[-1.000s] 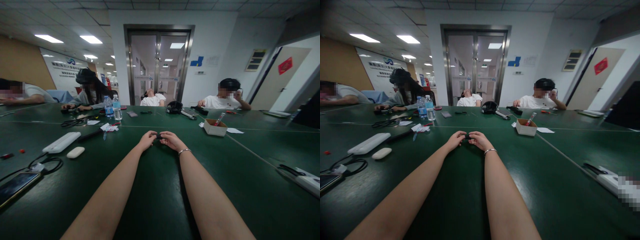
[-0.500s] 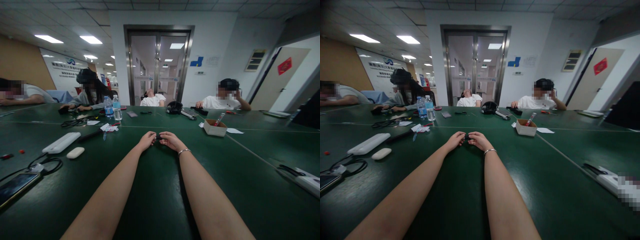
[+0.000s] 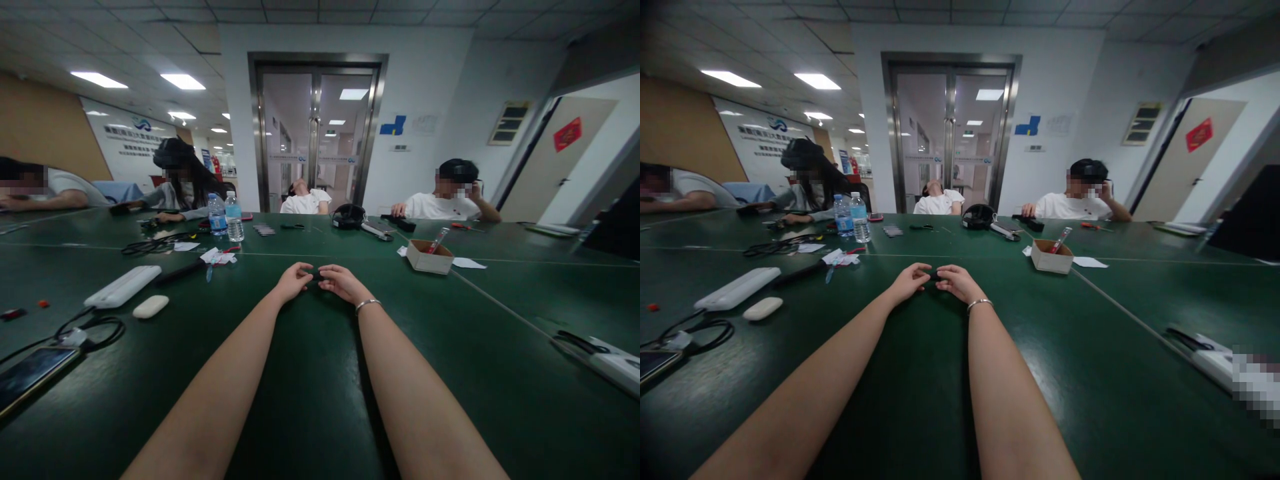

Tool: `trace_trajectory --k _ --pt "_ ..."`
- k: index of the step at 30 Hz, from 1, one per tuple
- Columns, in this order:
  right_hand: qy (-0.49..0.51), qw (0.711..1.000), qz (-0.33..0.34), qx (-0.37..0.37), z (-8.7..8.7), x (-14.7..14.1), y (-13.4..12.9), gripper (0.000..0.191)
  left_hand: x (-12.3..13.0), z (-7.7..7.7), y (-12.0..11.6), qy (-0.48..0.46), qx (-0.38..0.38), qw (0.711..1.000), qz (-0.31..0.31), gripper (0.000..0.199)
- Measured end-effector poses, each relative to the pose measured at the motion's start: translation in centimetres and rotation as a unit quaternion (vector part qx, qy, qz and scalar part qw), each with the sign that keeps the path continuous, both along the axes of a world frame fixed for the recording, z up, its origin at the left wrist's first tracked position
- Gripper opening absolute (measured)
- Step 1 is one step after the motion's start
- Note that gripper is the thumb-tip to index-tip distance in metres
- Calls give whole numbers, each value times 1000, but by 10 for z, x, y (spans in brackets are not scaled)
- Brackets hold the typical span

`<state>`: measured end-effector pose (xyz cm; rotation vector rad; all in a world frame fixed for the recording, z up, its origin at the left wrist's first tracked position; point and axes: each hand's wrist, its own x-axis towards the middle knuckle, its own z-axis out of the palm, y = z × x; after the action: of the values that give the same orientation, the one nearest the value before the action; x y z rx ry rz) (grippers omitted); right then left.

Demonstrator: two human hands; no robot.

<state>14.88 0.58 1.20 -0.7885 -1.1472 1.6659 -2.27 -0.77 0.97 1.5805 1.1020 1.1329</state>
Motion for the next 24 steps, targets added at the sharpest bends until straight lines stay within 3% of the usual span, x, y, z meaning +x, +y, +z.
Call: trace_trajectory --k 5,8,14,24 --pt "-40 999 -10 8 1 -2 -1 5 -2 2 -4 -56 -19 998 -10 32" --pt "-61 998 -11 12 1 -4 -1 11 -3 1 -3 -70 -21 997 -12 34" --pt "-98 995 -19 25 -1 -4 3 21 -5 2 -3 -70 -24 997 -15 34" --pt "-105 994 -15 14 4 -8 -2 18 -2 -1 0 -72 -21 997 2 31"
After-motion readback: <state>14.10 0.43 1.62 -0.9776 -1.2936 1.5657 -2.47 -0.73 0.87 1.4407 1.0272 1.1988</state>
